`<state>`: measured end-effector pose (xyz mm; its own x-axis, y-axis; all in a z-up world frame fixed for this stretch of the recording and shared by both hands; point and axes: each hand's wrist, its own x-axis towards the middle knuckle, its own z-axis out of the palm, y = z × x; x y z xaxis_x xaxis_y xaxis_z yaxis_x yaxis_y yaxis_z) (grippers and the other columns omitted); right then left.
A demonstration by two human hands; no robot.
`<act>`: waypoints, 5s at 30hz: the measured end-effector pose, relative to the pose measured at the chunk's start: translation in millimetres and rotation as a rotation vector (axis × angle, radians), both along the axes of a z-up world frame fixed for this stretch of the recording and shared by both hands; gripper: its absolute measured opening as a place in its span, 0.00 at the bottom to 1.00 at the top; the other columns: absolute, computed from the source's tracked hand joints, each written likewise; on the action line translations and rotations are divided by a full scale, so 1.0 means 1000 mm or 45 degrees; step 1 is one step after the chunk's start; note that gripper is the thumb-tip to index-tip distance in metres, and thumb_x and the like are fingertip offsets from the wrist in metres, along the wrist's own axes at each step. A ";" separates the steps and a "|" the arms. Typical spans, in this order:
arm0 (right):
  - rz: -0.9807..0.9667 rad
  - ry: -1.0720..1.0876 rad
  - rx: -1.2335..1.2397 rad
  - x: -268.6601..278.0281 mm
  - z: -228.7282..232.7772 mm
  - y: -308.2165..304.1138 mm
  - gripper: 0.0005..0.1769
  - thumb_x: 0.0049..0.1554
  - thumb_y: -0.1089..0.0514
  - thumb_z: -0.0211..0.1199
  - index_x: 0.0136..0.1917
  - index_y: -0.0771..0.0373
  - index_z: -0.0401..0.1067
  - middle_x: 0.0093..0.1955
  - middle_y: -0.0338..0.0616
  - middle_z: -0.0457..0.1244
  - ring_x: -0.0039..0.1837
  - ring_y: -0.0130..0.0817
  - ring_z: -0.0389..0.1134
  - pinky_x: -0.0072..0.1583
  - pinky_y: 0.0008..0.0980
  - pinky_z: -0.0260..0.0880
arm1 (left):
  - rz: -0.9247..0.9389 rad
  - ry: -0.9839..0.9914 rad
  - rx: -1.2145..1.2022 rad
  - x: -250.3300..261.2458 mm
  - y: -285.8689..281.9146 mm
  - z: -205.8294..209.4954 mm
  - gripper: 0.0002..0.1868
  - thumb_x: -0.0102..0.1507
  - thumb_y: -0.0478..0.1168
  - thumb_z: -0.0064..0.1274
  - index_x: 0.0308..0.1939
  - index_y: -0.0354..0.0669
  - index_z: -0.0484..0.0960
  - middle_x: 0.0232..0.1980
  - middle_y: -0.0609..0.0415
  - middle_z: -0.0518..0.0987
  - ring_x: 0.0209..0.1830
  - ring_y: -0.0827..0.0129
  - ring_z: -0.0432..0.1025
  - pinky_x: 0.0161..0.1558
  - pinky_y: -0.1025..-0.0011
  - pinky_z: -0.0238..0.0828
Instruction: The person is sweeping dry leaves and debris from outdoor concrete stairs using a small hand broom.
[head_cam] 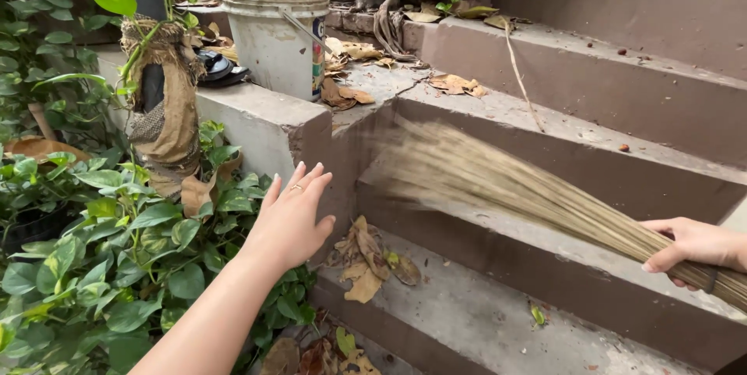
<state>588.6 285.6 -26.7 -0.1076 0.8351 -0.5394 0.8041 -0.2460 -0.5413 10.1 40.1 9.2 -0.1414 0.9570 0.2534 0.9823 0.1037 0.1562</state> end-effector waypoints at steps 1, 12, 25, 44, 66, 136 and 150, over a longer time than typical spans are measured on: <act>0.000 0.001 0.000 -0.002 0.000 0.000 0.45 0.50 0.67 0.76 0.76 0.47 0.64 0.37 0.54 0.66 0.31 0.42 0.66 0.36 0.45 0.70 | 0.000 0.001 0.000 -0.001 -0.002 0.001 0.39 0.63 0.48 0.55 0.75 0.50 0.57 0.82 0.57 0.51 0.83 0.66 0.39 0.79 0.57 0.30; -0.106 0.231 0.303 -0.101 -0.064 0.054 0.30 0.49 0.62 0.75 0.65 0.58 0.72 0.38 0.51 0.66 0.31 0.40 0.66 0.33 0.44 0.71 | 0.033 0.062 -0.008 -0.018 -0.010 -0.003 0.41 0.62 0.48 0.55 0.77 0.52 0.57 0.84 0.58 0.51 0.82 0.66 0.39 0.78 0.56 0.31; 0.145 0.193 -0.029 -0.219 -0.108 0.027 0.26 0.53 0.64 0.69 0.65 0.64 0.69 0.49 0.51 0.68 0.32 0.41 0.68 0.34 0.43 0.72 | 0.021 0.063 -0.059 -0.019 -0.025 -0.012 0.40 0.62 0.47 0.55 0.77 0.52 0.57 0.83 0.57 0.52 0.82 0.64 0.39 0.78 0.56 0.29; 0.382 -0.063 0.129 -0.031 -0.084 -0.053 0.42 0.49 0.61 0.75 0.75 0.50 0.65 0.49 0.47 0.72 0.43 0.37 0.71 0.46 0.38 0.75 | 0.010 -0.067 -0.089 -0.006 -0.041 -0.047 0.39 0.62 0.47 0.55 0.76 0.53 0.58 0.81 0.60 0.52 0.83 0.67 0.39 0.79 0.57 0.30; 0.719 -0.660 0.271 -0.185 -0.188 -0.161 0.47 0.47 0.59 0.65 0.77 0.31 0.60 0.65 0.42 0.69 0.67 0.42 0.70 0.67 0.41 0.72 | 0.176 -0.096 -0.252 -0.006 -0.116 -0.080 0.41 0.63 0.48 0.54 0.78 0.54 0.56 0.81 0.61 0.51 0.83 0.68 0.38 0.80 0.57 0.30; 0.178 0.050 -0.038 -0.061 -0.126 -0.189 0.46 0.49 0.60 0.77 0.77 0.46 0.62 0.42 0.44 0.71 0.33 0.32 0.69 0.38 0.36 0.74 | 0.012 -0.310 -0.168 -0.051 -0.119 -0.143 0.41 0.61 0.47 0.56 0.77 0.51 0.59 0.80 0.59 0.54 0.83 0.66 0.40 0.78 0.57 0.32; 0.100 0.256 -0.131 -0.235 -0.205 -0.157 0.30 0.53 0.61 0.69 0.68 0.57 0.67 0.45 0.51 0.68 0.32 0.40 0.68 0.33 0.41 0.73 | 0.061 -0.278 -0.234 -0.016 -0.127 -0.122 0.41 0.61 0.47 0.55 0.77 0.52 0.59 0.81 0.57 0.53 0.83 0.66 0.39 0.79 0.57 0.30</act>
<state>353.9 128.8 -231.4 -0.2842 0.7616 -0.5825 0.7015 -0.2490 -0.6678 -5.5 -86.8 -112.8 -0.2199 0.9749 0.0350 0.9208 0.1956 0.3374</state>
